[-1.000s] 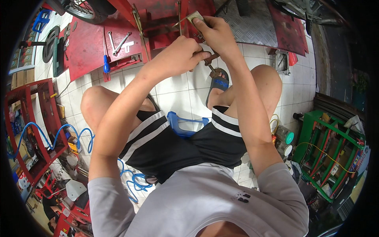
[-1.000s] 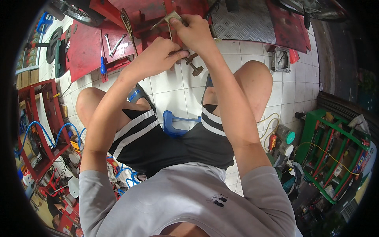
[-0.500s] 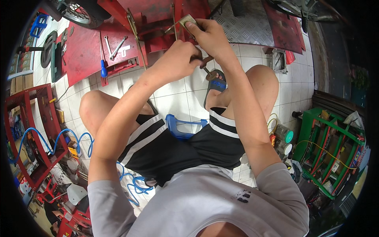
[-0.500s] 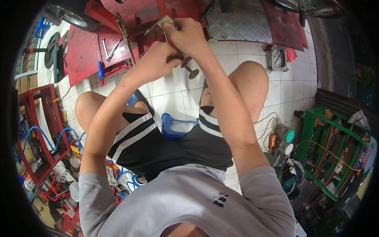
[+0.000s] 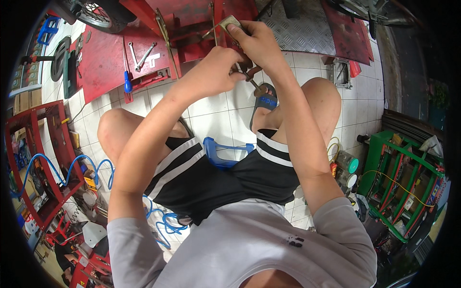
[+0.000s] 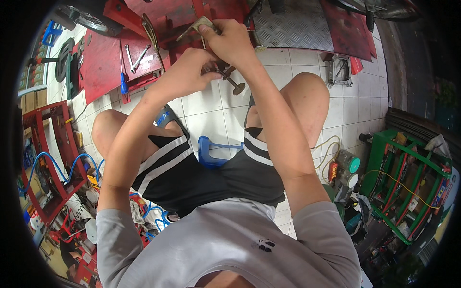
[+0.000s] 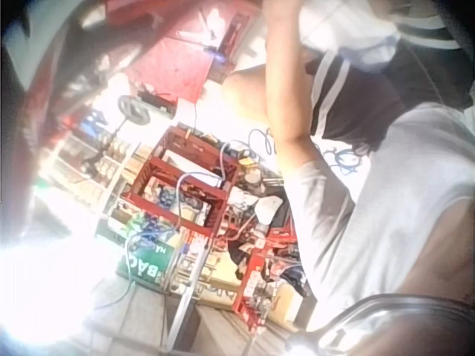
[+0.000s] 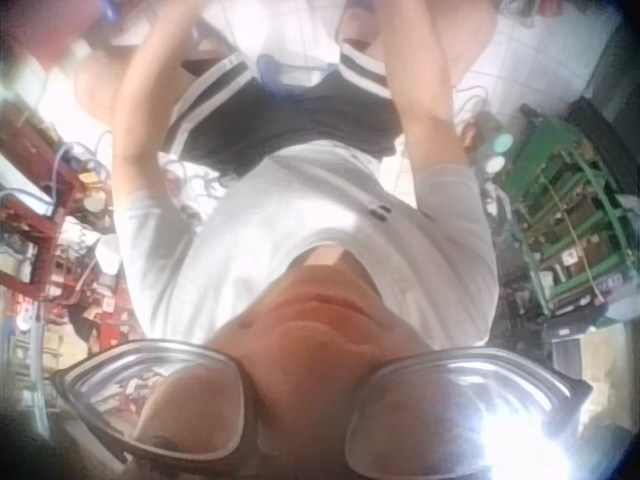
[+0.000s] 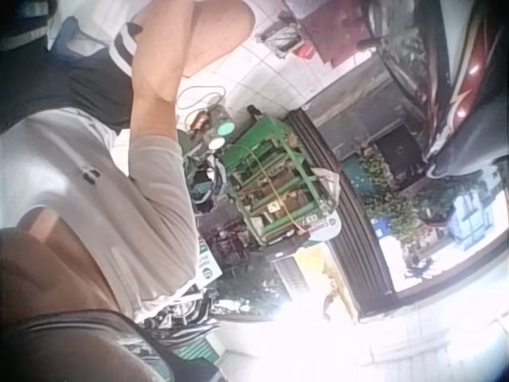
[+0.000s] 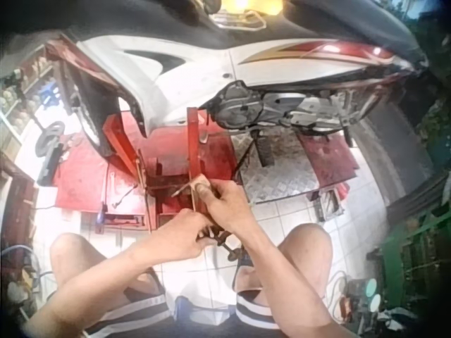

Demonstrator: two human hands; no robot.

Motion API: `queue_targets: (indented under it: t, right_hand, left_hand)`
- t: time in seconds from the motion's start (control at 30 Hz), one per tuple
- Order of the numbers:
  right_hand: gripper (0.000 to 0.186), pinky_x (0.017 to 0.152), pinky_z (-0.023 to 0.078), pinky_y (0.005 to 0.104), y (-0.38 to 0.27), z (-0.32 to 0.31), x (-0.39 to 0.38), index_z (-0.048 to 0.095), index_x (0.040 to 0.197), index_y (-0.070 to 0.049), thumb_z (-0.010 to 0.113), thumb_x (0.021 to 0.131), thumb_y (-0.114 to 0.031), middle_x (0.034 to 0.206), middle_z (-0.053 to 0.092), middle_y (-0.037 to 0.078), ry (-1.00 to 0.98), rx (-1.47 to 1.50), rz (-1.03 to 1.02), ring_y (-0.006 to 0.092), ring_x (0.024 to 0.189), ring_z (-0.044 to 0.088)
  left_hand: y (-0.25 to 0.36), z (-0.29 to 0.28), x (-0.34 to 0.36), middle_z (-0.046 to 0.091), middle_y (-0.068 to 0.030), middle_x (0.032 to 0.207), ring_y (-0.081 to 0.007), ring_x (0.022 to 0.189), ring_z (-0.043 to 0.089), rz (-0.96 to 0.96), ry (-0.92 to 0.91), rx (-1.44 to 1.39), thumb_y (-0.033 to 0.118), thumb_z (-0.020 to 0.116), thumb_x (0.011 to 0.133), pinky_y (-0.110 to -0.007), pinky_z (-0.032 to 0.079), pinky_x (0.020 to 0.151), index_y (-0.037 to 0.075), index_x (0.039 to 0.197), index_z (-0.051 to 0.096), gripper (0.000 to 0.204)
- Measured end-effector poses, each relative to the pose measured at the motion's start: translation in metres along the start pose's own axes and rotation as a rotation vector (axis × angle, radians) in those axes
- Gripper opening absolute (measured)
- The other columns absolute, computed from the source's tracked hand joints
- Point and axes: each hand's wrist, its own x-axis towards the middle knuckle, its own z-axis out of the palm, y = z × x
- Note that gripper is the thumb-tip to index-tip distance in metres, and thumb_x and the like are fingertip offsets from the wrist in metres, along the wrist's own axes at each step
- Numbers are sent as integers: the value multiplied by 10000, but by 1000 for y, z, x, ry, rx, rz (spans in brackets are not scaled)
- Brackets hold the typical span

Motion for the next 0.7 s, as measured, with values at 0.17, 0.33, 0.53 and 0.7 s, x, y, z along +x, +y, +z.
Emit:
queue_targets:
  t: [0.17, 0.33, 0.53, 0.7]
  right_hand:
    - [396, 575, 457, 372, 1, -2, 0, 690, 781, 1, 614, 857, -381, 579, 611, 136, -1, -75, -15, 234, 552, 599]
    - [392, 598, 471, 375, -5, -2, -1, 689, 778, 1, 611, 855, -375, 597, 627, 139, -21, -35, 13, 251, 577, 619]
    - [382, 620, 486, 362, 3, -2, 1, 694, 792, -3, 601, 860, -367, 609, 638, 134, 8, -33, -4, 246, 596, 631]
    - [375, 624, 491, 345, -2, -4, 0, 696, 805, 3, 610, 858, -358, 621, 648, 110, 24, 80, 26, 206, 608, 631]
  left_hand:
    - [18, -9, 8, 661, -249, 800, -374, 787, 664, -219, -227, 164, 56, 661, 788, -404, 522, 724, -93, 925, 662, 202]
    - [-3, -3, 1, 660, -231, 746, -332, 679, 641, -20, -57, -37, 109, 658, 813, -385, 492, 663, -68, 926, 680, 211]
    - [13, -8, 8, 687, -211, 801, -298, 740, 673, -174, -161, 135, 64, 671, 794, -365, 509, 713, -56, 953, 682, 200]
    - [-10, -4, 6, 700, -186, 857, -225, 762, 669, -110, -78, -35, 86, 681, 812, -336, 514, 730, -74, 963, 660, 221]
